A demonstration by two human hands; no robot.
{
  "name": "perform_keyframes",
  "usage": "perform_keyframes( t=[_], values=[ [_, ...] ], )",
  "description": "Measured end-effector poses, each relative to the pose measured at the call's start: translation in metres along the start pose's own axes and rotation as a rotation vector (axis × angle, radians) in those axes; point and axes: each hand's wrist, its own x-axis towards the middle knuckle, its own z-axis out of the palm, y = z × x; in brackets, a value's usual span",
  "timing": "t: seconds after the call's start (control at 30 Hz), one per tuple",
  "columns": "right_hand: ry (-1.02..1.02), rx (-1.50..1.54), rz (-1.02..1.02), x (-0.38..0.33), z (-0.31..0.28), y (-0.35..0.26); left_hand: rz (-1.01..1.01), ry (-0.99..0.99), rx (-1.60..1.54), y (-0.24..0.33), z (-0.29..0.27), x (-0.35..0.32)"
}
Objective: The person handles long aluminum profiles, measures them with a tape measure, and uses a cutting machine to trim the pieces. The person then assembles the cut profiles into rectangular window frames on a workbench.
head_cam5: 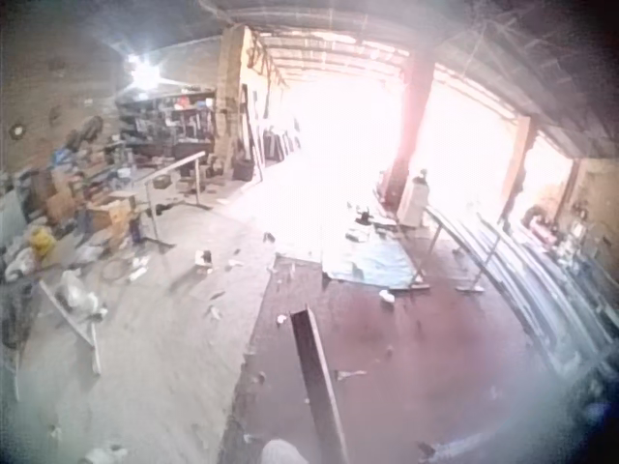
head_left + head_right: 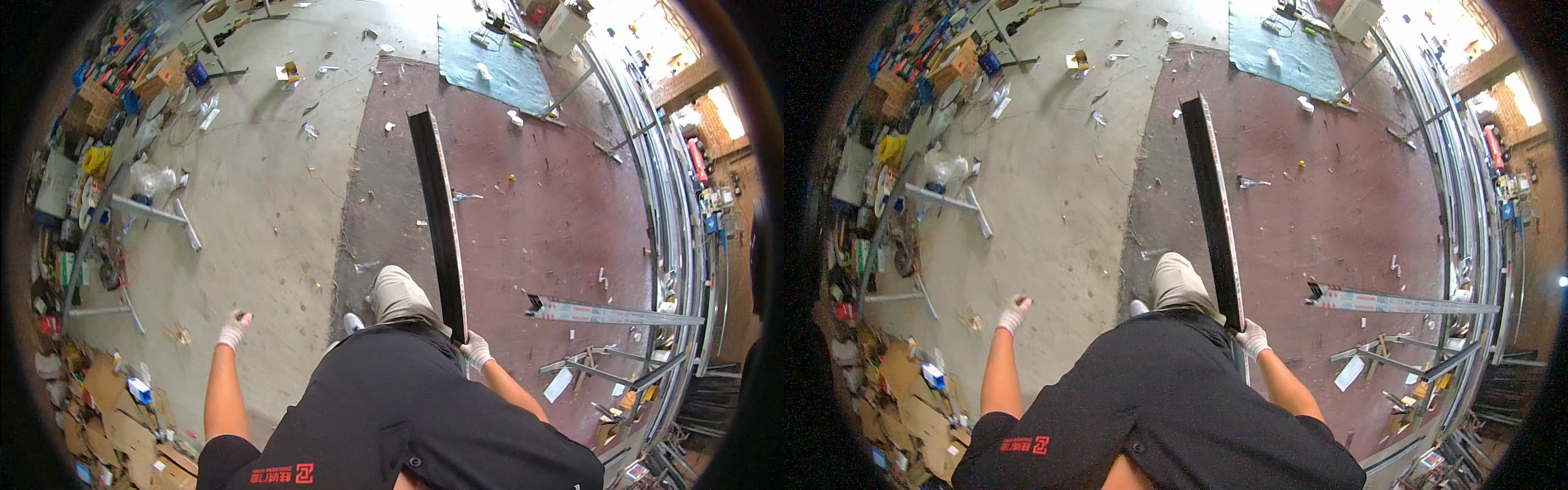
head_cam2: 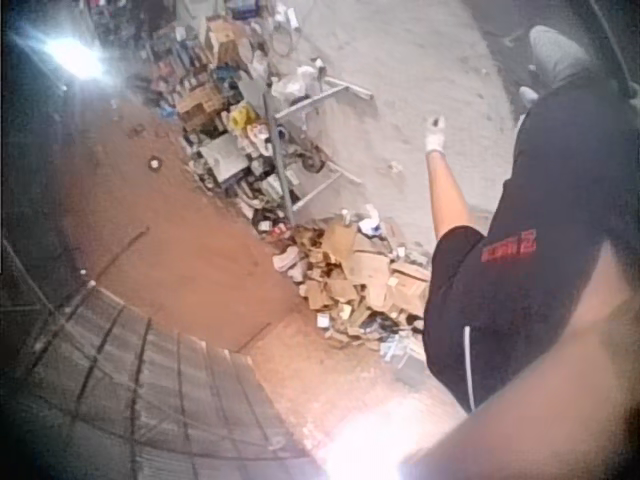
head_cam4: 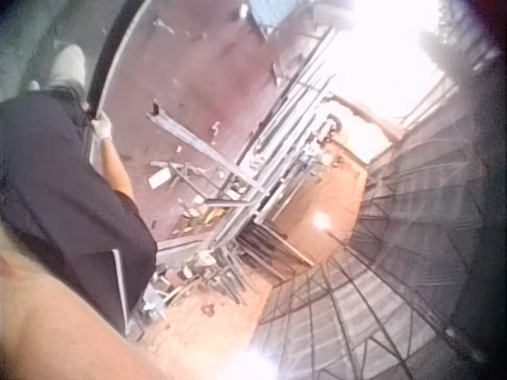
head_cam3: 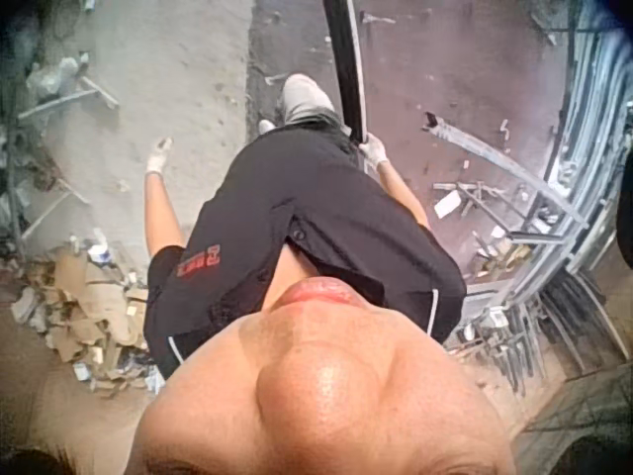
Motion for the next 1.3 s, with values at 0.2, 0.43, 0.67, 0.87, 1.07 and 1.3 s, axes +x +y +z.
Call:
perform_keyframes(
  t=[0.2, 0.43, 0.67, 0.87, 1.07, 1.3],
  values=[
    [0.023, -0.079, 0.198, 0.127, 0.011, -0.070, 0.084, -0.095, 0.098, 0.160, -0.054, 0.195],
    [0.029, 0.142, 0.239, 0.319, -0.068, -0.189, -0.041, -0.397, 0.179, 0.274, -0.003, 0.272],
    [0.136, 0.282, 0.186, 0.531, -0.191, -0.325, -0.223, -0.474, 0.073, 0.370, 0.017, 0.394],
    [0.203, 0.240, 0.248, 0.682, -0.261, -0.420, -0.349, -0.534, 0.140, 0.417, 0.001, 0.603],
    [0.281, 0.327, 0.282, 0.781, -0.306, -0.511, -0.014, -0.350, 0.150, 0.604, -0.096, 0.873],
    [0.264, 0.468, 0.240, 0.942, -0.323, -0.578, 0.240, -0.218, -0.118, 0.845, -0.170, 1.154]
  ],
)
